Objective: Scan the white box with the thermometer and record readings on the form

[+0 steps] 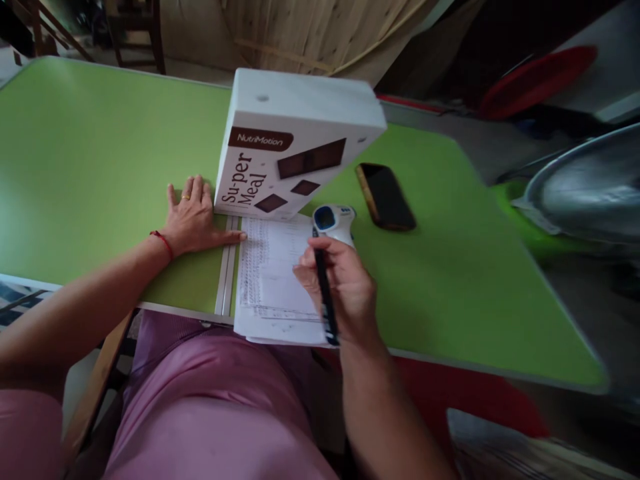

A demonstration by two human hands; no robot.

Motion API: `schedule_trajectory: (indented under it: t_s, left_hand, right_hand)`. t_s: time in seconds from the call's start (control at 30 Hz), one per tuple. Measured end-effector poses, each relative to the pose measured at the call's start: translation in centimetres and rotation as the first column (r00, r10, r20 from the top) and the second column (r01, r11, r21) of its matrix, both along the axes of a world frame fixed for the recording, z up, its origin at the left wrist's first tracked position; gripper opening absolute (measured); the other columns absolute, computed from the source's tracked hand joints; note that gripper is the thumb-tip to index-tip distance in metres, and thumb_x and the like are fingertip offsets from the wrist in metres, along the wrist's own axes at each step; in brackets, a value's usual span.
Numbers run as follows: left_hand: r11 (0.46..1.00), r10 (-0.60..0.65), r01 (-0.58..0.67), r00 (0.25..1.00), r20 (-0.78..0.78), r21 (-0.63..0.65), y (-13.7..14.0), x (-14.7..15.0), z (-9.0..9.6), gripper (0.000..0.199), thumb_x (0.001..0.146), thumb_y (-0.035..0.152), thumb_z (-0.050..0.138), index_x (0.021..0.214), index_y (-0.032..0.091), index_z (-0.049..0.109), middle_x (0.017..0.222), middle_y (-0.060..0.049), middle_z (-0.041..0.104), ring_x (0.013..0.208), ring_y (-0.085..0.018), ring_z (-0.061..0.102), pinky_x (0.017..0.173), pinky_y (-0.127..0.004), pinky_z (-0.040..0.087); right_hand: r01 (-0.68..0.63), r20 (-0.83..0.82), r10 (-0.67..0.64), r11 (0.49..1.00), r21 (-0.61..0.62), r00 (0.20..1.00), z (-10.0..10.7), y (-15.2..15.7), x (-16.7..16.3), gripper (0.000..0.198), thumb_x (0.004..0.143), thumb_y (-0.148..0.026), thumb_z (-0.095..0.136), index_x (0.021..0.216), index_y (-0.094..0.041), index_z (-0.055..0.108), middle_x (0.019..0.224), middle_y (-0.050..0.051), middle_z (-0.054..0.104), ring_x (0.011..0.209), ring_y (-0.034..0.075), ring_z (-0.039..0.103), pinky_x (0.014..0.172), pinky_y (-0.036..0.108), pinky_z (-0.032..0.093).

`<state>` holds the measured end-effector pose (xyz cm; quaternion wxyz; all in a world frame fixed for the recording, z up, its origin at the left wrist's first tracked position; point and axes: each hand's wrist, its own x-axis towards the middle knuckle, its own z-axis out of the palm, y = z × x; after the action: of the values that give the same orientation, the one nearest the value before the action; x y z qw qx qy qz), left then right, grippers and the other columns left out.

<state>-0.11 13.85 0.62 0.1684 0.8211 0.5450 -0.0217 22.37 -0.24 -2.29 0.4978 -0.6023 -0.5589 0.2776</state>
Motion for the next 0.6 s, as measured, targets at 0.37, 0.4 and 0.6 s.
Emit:
schedule_trajectory:
  t_s: [0.37,0.4,0.6]
  left_hand:
    - [0.998,-0.001,0.002,1.0,-0.011,0.068,-0.4,0.4,-0.5,0.146,0.067,0.102,0.06,0.167,0.001,0.026,0.174,-0.034,0.016,0.162,-0.055,0.012,0.127,-0.076,0.003]
    - [0.998,0.002,-0.001,1.0,-0.013,0.067,-0.4,0.5,-0.4,0.148,0.066,0.102,0.061,0.167,0.0,0.026,0.173,-0.034,0.016,0.162,-0.055,0.012,0.127,-0.076,0.003]
    - [0.998,0.019,-0.017,0.999,-0.031,0.054,-0.4,0.7,-0.3,0.148,0.066,0.099,0.065,0.167,-0.001,0.024,0.173,-0.034,0.015,0.162,-0.055,0.01,0.127,-0.076,0.004]
  right_hand:
    - [0.13,-0.046,-0.143,0.968,-0.214,0.989,1.9,-0.5,-2.8,0.02,0.073,-0.037,0.068,0.078,-0.02,0.077,0.058,-0.001,0.065,0.05,0.013,0.055,0.049,0.026,0.046]
    - [0.14,-0.021,-0.148,0.97,-0.2,0.989,2.0,-0.5,-3.0,0.019,0.071,-0.037,0.069,0.076,-0.02,0.076,0.056,-0.002,0.063,0.047,0.012,0.052,0.046,0.025,0.044]
    - [0.147,0.108,-0.132,0.978,-0.148,0.985,1.5,-0.3,-3.3,0.017,0.073,-0.039,0.066,0.073,-0.022,0.068,0.053,-0.004,0.06,0.045,0.012,0.047,0.048,0.025,0.046]
